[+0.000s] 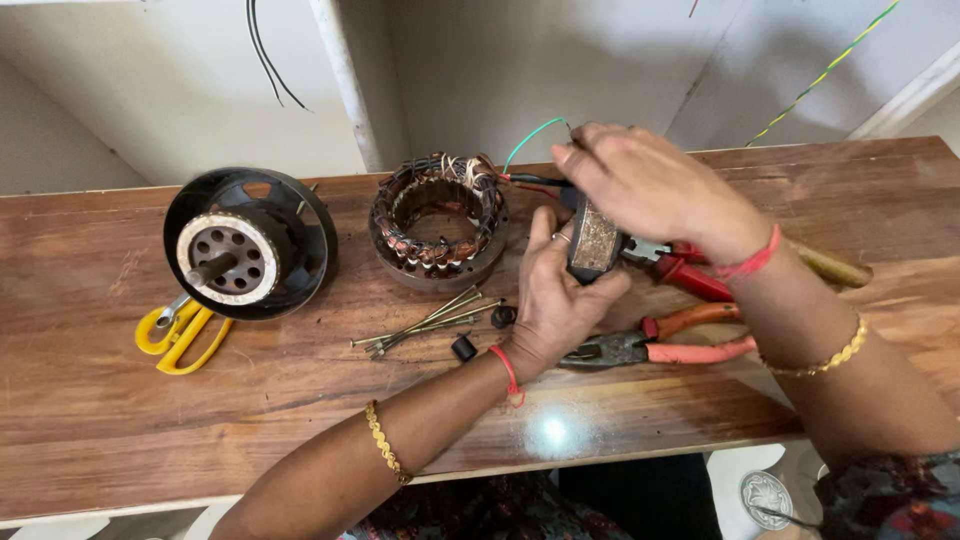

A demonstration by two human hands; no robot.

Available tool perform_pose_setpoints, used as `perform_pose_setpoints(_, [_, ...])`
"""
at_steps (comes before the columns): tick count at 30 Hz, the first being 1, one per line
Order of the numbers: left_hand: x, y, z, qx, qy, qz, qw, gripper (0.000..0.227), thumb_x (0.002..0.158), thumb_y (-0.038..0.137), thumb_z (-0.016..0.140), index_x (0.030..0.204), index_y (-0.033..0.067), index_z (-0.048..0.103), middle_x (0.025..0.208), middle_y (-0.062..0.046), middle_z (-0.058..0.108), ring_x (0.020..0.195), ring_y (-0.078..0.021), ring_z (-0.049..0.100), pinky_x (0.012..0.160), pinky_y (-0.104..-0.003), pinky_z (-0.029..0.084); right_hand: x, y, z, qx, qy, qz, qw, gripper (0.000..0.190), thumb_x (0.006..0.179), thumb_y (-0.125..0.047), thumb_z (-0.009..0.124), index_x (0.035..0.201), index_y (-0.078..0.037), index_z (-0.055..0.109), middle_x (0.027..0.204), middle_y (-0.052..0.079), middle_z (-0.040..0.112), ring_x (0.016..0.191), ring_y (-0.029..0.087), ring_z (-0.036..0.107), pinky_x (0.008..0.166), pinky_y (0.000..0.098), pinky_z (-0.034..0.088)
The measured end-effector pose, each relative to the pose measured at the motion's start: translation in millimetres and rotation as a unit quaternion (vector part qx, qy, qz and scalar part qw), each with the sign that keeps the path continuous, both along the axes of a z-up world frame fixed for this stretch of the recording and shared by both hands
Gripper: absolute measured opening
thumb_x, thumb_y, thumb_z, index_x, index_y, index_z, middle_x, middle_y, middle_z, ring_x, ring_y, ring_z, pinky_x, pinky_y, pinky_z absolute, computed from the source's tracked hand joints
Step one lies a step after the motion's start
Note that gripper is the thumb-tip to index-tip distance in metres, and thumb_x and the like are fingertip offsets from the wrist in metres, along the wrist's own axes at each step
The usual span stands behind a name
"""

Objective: The person disassembles a motor component using pliers and a hammer, then reassembles the stator and housing parts by hand. They manipulate wires and metal pieces on a wooden workbench.

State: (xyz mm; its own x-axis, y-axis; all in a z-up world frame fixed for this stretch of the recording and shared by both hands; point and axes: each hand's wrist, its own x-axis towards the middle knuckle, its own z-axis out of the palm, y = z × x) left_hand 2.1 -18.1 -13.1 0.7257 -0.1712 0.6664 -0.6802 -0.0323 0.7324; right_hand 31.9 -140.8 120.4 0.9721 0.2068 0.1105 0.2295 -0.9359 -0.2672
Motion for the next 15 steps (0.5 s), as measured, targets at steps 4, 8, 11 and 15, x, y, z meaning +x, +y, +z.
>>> perform_pose_setpoints(4, [-2, -1, 7, -0.041, 0.058, -0.043, 0.997, 0.037, 0.074, 0.012, 0.077, 0.106, -0.0015, 0.066, 0.111, -0.017, 0.054, 0.100, -0.0317, 0.060, 0.088, -0.041, 0.054, 3, -14, 2, 0.118, 0.045, -0.017, 0.992, 0.052, 0.106, -0.040, 0.040, 0.114, 0.006, 0.063, 0.097, 0.028, 0.070, 0.096, 0.041, 0.068, 0.087, 0.0444, 0.050])
perform_pose_setpoints(8, [-12, 6, 9, -0.007, 0.017, -0.012, 1.000, 0.036, 0.070, 0.006, 0.079, 0.103, -0.0013, 0.067, 0.109, -0.017, 0.054, 0.104, -0.0336, 0.058, 0.092, -0.043, 0.051, -30, -8, -30, 0.084, -0.172, 0.040, 0.981, 0.051, 0.111, -0.033, 0.038, 0.130, 0.009, 0.059, 0.123, 0.032, 0.063, 0.122, 0.045, 0.058, 0.108, 0.0595, 0.036])
perform_pose_setpoints(11, [-15, 6, 9, -0.019, 0.028, -0.016, 0.999, 0.038, 0.072, 0.005, 0.074, 0.109, -0.0010, 0.066, 0.113, -0.017, 0.055, 0.108, -0.0332, 0.059, 0.096, -0.043, 0.052, -54, 1, -47, -0.047, -0.291, 0.021, 0.955, 0.054, 0.115, -0.032, 0.036, 0.140, 0.013, 0.050, 0.145, 0.034, 0.053, 0.141, 0.049, 0.047, 0.111, 0.0704, 0.024])
perform_pose_setpoints(15, [-14, 5, 9, 0.005, 0.032, -0.017, 0.999, 0.041, 0.068, 0.007, 0.076, 0.107, -0.0013, 0.067, 0.110, -0.018, 0.053, 0.105, -0.0344, 0.057, 0.091, -0.043, 0.050, -59, 1, -44, -0.057, -0.289, 0.024, 0.955, 0.059, 0.112, -0.036, 0.038, 0.142, 0.015, 0.047, 0.145, 0.034, 0.051, 0.139, 0.049, 0.047, 0.110, 0.0719, 0.025])
